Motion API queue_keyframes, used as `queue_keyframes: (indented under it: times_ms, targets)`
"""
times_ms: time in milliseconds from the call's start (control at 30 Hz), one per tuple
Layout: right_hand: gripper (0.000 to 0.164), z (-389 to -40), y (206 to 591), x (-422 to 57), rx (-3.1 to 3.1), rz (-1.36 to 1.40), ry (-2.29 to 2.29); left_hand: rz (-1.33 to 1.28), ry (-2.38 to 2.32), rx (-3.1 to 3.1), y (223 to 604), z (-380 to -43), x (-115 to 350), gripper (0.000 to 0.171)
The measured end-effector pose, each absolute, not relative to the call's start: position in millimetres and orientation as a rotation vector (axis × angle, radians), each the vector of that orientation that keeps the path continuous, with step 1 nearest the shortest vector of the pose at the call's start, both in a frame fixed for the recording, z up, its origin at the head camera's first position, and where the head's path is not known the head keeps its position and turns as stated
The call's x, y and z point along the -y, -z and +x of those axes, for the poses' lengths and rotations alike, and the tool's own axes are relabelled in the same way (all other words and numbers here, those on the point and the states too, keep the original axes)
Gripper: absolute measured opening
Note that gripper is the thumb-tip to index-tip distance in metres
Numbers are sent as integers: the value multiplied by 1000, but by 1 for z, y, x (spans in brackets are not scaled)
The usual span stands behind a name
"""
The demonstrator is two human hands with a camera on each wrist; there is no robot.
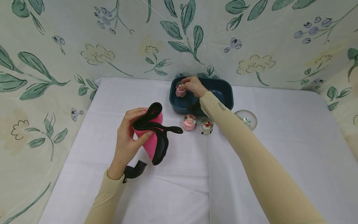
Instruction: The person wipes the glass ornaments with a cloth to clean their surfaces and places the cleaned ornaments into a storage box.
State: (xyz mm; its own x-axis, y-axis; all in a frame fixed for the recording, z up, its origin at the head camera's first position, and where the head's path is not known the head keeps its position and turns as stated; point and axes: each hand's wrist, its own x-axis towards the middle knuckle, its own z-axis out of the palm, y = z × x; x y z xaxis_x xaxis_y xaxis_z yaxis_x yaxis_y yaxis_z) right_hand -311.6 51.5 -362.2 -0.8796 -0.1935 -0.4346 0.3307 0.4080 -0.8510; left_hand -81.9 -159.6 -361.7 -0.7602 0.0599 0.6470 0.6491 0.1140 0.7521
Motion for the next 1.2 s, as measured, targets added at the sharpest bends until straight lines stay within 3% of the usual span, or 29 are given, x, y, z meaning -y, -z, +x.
queue_keyframes:
  times_ms: [300,533,867,1200]
  targets:
    - [51,-310,355,-55,-2195,106,1505,-690,1689,1938,362,-82,159,62]
    - [52,-301,330,-67,-1978,109,1826,-699,1687,1940,362,-83,157,62]
    - [47,-248,297,-88,-1718,-145,2350,-695,1721,1918,361,-83,157,63]
    - [47,-181,311,-99,-1757,-337,2559,-697,1736,1903,359,-80,157,60]
